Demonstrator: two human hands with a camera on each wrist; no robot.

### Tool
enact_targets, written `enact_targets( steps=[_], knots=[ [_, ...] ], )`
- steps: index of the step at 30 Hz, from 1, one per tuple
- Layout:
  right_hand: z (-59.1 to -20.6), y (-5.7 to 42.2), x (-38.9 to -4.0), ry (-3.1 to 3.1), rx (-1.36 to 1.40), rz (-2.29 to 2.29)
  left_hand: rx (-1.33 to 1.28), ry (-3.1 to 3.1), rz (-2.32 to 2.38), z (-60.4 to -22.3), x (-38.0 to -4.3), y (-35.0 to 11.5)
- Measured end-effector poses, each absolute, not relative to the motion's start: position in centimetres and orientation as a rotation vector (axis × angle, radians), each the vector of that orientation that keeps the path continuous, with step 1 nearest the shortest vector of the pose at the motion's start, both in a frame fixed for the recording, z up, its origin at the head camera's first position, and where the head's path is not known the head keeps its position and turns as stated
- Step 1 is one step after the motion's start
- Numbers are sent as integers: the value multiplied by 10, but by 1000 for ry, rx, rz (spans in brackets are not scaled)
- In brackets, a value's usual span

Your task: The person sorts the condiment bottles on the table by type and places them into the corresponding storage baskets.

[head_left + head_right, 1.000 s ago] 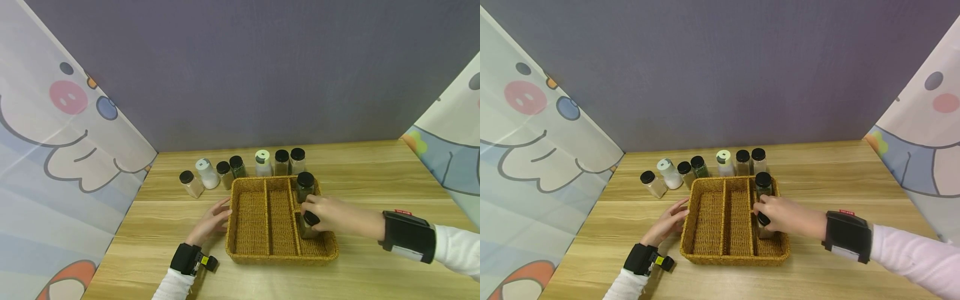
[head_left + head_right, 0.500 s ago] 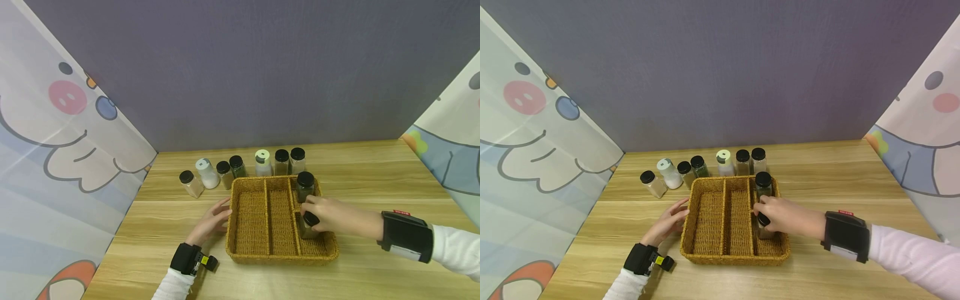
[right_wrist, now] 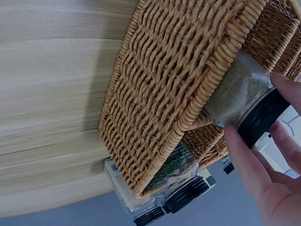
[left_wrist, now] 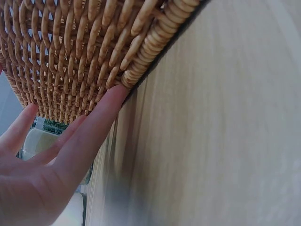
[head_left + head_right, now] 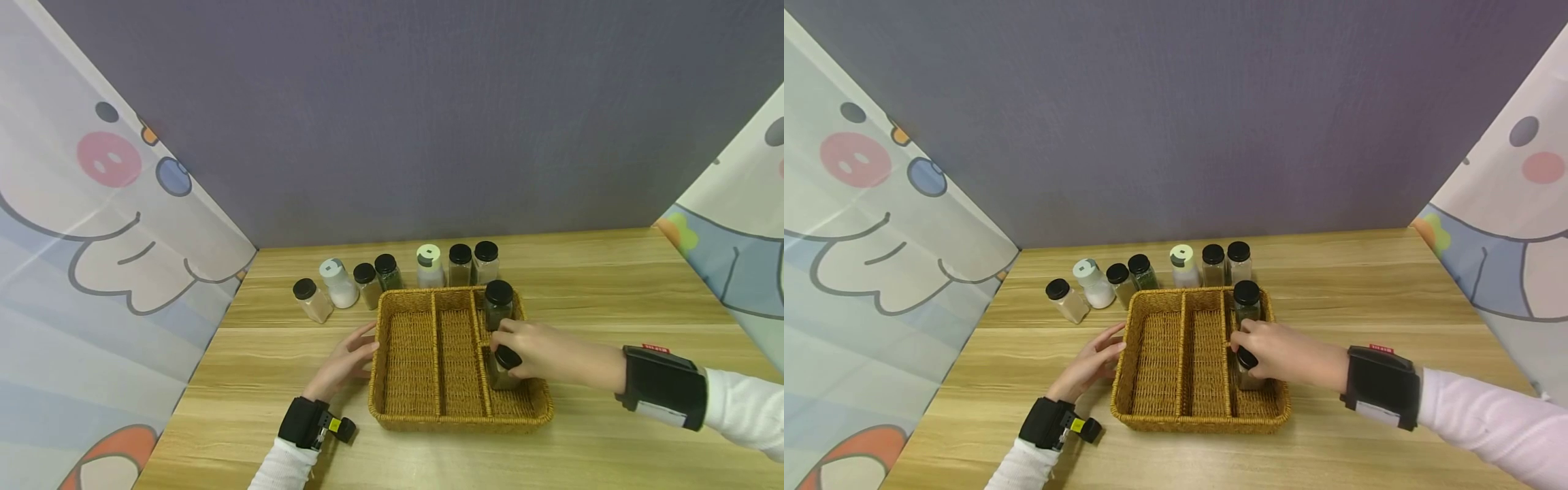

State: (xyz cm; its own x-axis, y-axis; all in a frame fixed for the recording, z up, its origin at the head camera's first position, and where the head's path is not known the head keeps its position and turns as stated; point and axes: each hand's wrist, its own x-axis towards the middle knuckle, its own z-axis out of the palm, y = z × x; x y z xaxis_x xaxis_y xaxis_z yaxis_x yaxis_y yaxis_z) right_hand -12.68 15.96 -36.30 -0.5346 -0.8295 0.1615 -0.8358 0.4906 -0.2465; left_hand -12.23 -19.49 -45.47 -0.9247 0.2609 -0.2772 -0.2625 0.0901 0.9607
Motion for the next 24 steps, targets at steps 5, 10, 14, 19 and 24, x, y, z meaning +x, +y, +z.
enact_targets(
  steps=[5,10,14,19,24],
  knots=[
    [-364,160,-127,-2696,1501,462,12,1992,1898,-454,-122,-195],
    [-364,160,-127,-2700,1501,466,15,1987,1901,-455,-123,-195],
    [-364,160,-127,-2700,1504,473,7,1986,1896,-455,-123,-195],
    [-364,160,-127,-2703,1495,471,8,1974,1899,-455,-123,-195],
    [-364,159,-127,-2718,1487,473,7,1961,1905,-454,-123,-195]
  ],
)
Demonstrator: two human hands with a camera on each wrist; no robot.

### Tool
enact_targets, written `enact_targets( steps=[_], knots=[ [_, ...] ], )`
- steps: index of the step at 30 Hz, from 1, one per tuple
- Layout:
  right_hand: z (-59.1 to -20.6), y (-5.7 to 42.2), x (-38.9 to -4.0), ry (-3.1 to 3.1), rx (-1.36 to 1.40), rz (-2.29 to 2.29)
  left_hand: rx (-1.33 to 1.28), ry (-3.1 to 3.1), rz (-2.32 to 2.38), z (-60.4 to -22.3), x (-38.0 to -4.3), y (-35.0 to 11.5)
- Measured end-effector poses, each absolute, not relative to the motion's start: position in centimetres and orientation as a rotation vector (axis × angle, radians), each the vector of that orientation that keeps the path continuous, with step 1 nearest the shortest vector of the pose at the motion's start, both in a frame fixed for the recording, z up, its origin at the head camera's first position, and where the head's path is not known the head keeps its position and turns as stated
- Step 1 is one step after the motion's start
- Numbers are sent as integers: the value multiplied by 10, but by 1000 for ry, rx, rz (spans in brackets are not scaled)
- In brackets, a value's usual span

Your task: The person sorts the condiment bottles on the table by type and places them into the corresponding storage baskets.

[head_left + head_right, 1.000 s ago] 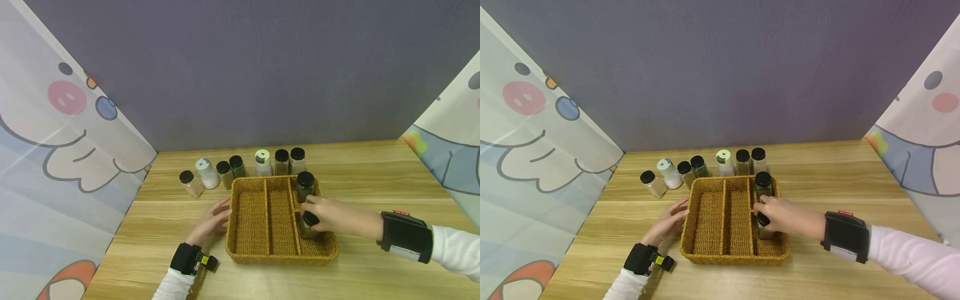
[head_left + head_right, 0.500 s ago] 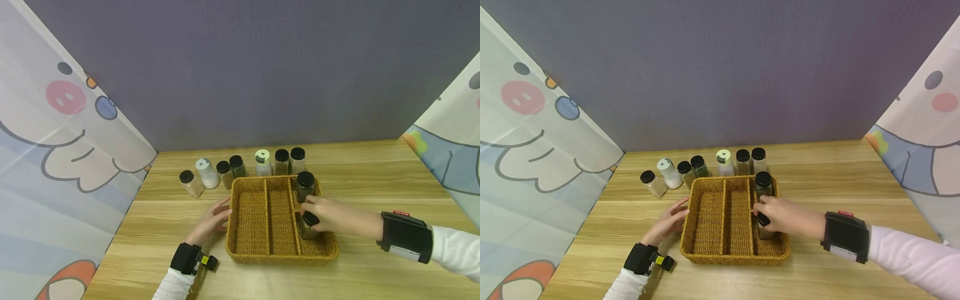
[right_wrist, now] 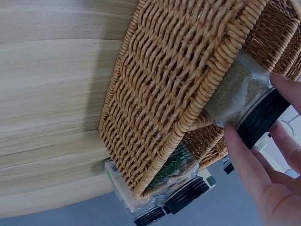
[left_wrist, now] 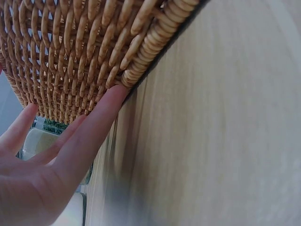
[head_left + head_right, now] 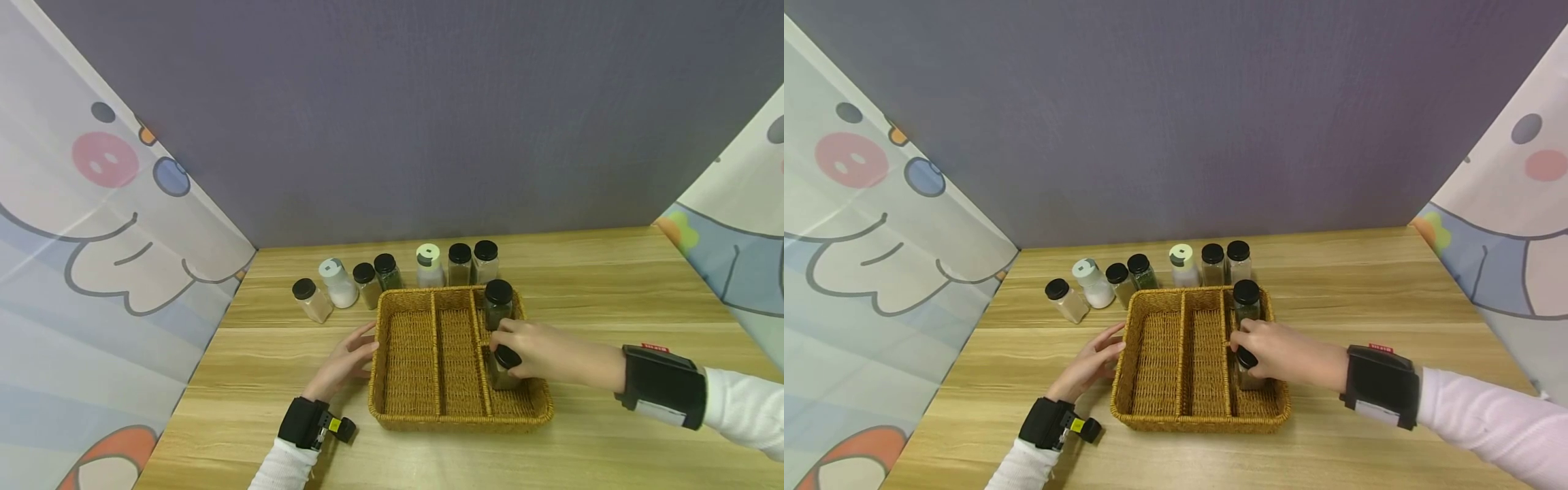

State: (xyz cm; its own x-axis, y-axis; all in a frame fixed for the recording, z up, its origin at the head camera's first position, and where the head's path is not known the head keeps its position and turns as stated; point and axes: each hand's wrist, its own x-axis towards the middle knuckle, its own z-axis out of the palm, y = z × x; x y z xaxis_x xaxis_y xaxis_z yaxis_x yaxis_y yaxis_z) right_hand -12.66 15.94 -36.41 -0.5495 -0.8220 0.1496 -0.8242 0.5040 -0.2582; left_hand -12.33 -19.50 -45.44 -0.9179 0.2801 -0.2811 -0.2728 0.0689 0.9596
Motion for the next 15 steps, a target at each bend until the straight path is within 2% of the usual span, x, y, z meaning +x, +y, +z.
enact_targets(
  steps=[15],
  knots=[
    [-362,159,-126,-2737,1484,481,16,1970,1898,-449,-121,-193]
  ],
)
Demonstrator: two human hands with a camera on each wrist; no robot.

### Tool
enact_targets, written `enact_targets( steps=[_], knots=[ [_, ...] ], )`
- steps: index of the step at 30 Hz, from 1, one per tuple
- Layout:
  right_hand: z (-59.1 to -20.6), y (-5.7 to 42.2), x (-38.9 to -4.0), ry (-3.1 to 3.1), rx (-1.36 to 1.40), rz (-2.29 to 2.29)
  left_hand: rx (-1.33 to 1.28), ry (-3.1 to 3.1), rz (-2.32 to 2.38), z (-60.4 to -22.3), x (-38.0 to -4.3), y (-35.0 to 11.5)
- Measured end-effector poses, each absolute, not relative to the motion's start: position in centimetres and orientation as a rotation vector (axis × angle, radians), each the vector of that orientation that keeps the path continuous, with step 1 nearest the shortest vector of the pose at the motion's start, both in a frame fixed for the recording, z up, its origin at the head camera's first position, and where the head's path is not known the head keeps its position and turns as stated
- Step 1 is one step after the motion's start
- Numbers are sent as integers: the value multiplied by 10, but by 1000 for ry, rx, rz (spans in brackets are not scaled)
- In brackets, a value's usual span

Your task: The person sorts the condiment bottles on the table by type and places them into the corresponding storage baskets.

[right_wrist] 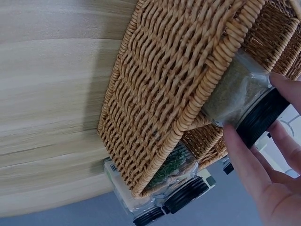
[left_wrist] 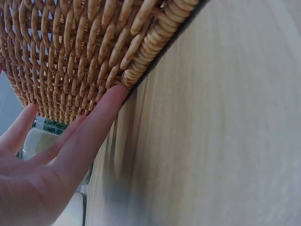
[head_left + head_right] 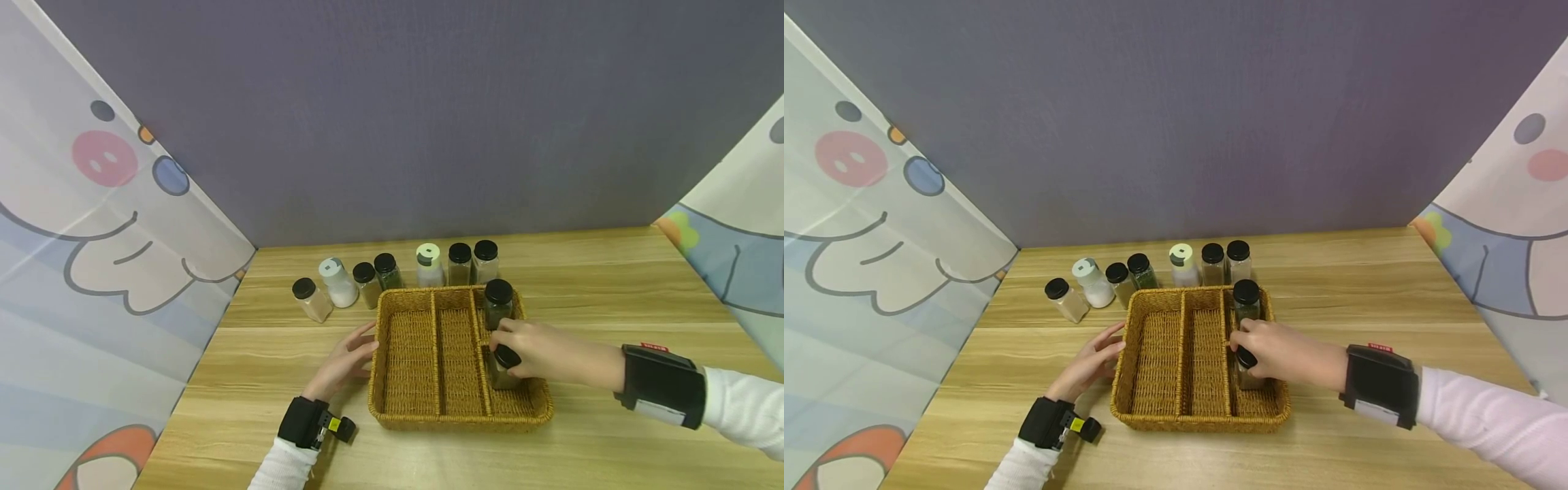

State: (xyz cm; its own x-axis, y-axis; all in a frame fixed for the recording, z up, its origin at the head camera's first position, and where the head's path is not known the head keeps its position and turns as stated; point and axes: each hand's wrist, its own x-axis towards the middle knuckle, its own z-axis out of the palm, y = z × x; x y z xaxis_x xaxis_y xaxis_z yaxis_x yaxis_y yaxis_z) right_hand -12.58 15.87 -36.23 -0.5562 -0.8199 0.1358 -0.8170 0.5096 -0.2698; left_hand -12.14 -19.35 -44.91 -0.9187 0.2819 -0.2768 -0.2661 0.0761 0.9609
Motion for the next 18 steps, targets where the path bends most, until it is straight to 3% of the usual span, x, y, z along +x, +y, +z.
enact_targets(
  steps=[7,18],
  knots=[
    [-352,157,-127,2704,-1394,-493,13,1977,1907,-457,-124,-195],
    [-321,153,-136,2659,-1509,-631,-6,1950,1919,-456,-124,-195]
  ],
)
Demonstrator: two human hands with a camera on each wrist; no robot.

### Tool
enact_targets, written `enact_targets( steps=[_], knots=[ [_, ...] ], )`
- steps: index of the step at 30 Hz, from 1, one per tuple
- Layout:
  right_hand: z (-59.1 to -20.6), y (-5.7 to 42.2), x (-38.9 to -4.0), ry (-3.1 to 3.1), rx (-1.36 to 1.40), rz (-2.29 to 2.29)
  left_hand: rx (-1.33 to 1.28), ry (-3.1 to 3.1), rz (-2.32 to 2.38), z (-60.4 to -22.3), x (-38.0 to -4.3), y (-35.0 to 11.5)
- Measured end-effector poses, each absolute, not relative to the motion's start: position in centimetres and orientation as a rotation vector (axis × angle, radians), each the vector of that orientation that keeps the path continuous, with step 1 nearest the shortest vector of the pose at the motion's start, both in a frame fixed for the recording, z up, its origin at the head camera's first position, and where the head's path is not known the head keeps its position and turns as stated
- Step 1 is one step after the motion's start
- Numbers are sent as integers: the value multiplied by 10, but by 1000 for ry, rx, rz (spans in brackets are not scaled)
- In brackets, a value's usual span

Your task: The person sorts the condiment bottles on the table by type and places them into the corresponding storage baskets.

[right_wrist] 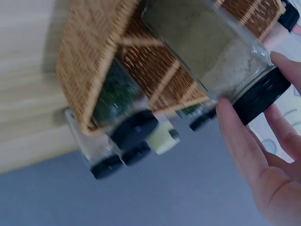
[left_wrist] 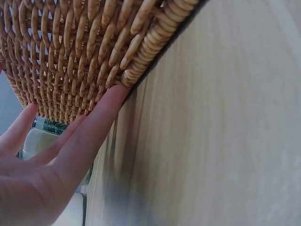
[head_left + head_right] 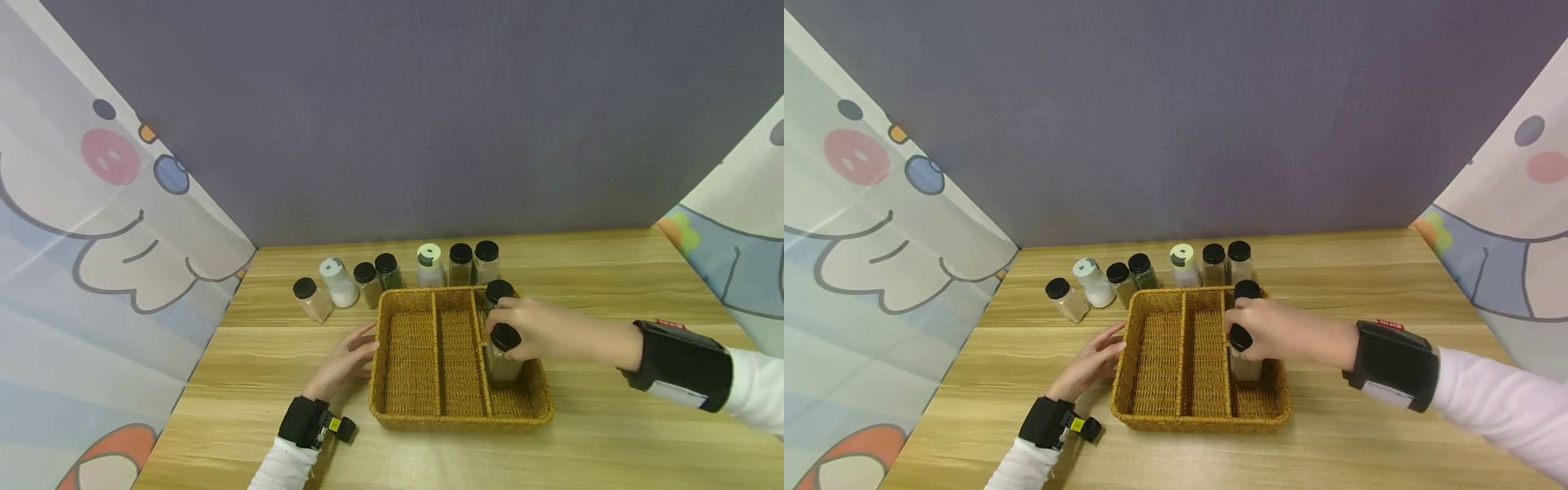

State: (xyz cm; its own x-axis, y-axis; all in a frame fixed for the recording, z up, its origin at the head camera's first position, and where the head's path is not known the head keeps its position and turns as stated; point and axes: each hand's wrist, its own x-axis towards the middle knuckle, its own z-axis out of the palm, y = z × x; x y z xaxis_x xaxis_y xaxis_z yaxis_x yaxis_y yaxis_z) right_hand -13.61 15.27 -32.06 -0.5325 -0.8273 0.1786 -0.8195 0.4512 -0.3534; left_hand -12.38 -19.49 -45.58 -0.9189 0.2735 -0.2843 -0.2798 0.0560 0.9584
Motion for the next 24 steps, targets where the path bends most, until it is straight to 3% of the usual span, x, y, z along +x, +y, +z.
enact_targets(
  steps=[11,17,24],
  knots=[
    [-285,137,-152,2632,-1479,-623,-11,1954,1919,-455,-123,-195],
    [-284,120,-171,2708,-1533,-537,8,1962,1911,-456,-123,-195],
    [-287,100,-186,2697,-1393,-484,8,1958,1919,-455,-123,-194]
  ],
)
